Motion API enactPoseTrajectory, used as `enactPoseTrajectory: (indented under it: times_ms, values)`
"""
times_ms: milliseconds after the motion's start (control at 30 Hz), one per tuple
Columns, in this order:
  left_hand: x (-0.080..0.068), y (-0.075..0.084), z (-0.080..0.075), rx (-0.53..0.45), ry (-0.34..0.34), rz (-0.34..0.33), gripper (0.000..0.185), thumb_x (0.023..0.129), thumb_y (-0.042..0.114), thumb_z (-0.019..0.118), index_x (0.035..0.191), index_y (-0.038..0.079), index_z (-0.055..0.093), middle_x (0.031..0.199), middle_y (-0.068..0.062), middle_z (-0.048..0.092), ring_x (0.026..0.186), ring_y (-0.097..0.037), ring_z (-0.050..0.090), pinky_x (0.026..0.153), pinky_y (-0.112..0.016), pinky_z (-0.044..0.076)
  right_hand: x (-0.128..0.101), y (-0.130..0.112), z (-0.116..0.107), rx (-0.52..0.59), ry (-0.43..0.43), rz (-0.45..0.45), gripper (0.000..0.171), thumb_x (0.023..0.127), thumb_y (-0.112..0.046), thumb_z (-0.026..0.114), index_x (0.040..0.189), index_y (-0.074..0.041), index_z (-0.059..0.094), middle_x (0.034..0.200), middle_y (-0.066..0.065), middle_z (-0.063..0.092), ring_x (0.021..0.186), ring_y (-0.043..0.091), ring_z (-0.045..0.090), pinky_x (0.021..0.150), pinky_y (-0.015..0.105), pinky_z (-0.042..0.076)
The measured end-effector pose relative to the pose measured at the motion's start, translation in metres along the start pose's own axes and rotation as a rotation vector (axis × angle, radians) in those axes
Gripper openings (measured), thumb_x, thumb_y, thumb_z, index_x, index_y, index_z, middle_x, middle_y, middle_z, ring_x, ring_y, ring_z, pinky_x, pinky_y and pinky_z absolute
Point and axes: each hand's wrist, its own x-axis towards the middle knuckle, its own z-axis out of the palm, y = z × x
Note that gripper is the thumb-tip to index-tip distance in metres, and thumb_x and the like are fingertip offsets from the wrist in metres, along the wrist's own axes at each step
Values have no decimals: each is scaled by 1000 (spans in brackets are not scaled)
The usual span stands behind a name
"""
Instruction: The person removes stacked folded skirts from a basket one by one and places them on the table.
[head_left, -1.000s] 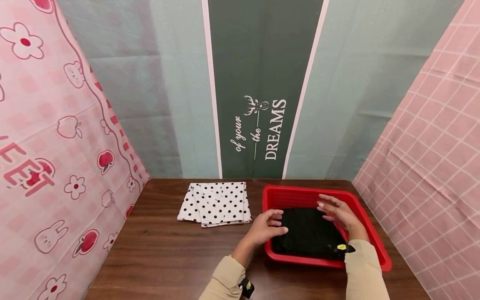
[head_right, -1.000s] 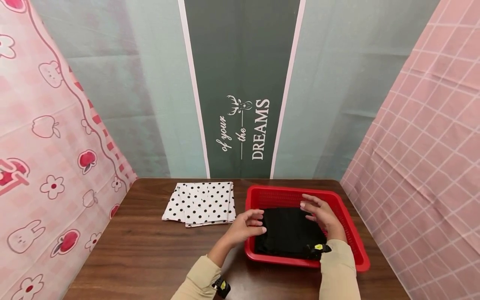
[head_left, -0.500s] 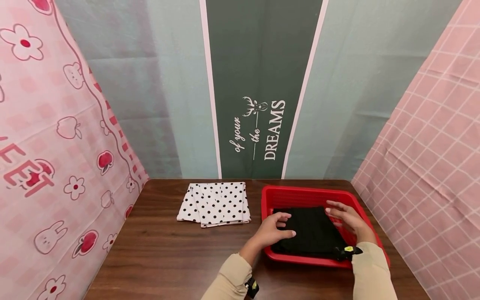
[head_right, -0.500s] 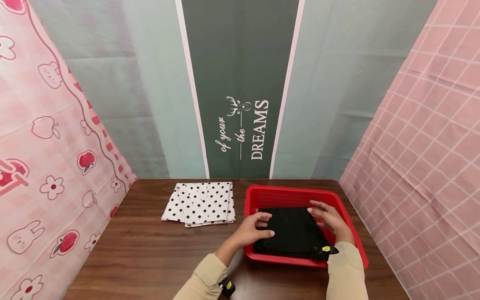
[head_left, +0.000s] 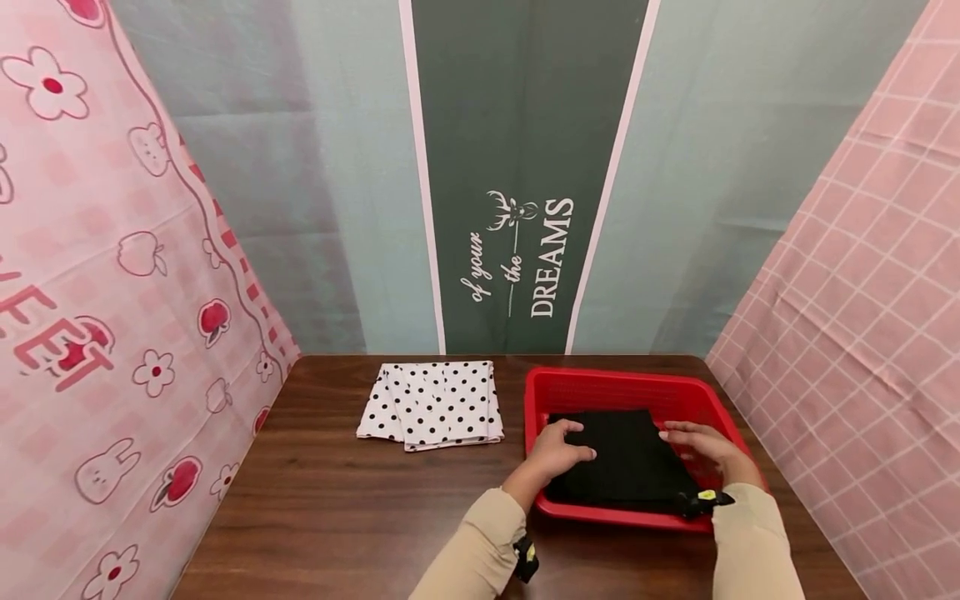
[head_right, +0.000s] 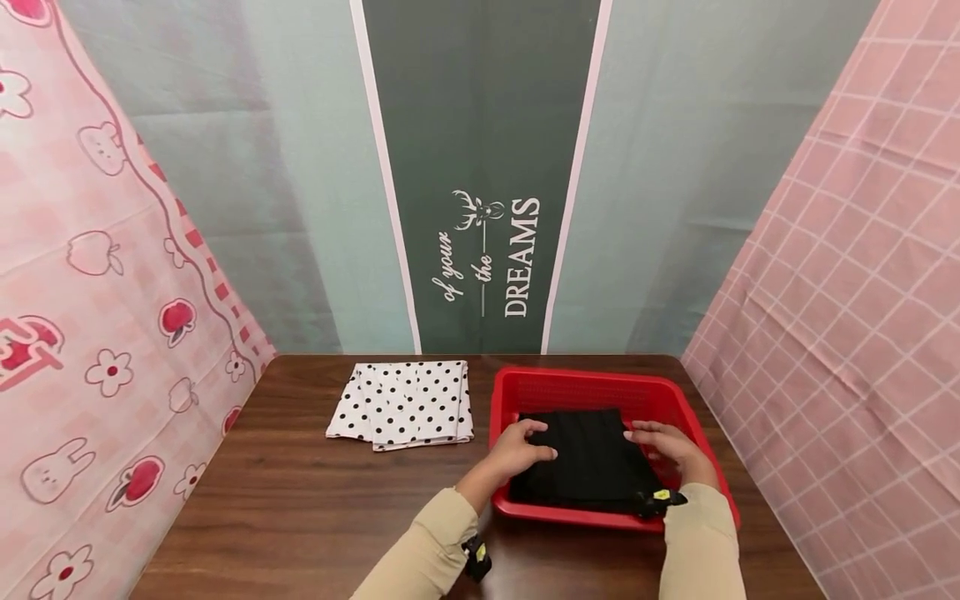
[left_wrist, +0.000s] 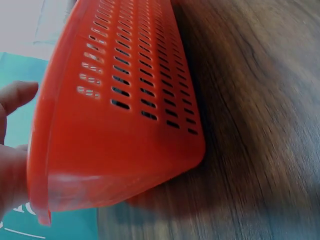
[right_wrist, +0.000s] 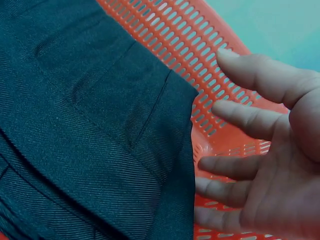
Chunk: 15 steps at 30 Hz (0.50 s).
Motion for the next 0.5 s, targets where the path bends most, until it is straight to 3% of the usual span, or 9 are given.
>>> enactPoseTrajectory:
  times_ms: [233, 500]
  values:
    - [5, -2, 16, 37, 25, -187, 52, 72, 15, 78, 118, 3, 57, 111, -15, 47, 98, -29, 45, 80, -44, 45, -2, 2, -1, 88, -66, 98, 77, 92, -36, 56, 146, 2, 16, 143, 35, 15, 121, 55, 26, 85, 59, 40]
    - [7, -10, 24, 49, 27, -259, 56, 71, 14, 79, 119, 0, 54, 112, -16, 50, 102, -31, 45, 77, -46, 46, -1, 5, 2, 122, -89, 113, 74, 92, -32, 56, 147, -2, 16, 131, 30, 30, 114, 43, 34, 80, 49, 42]
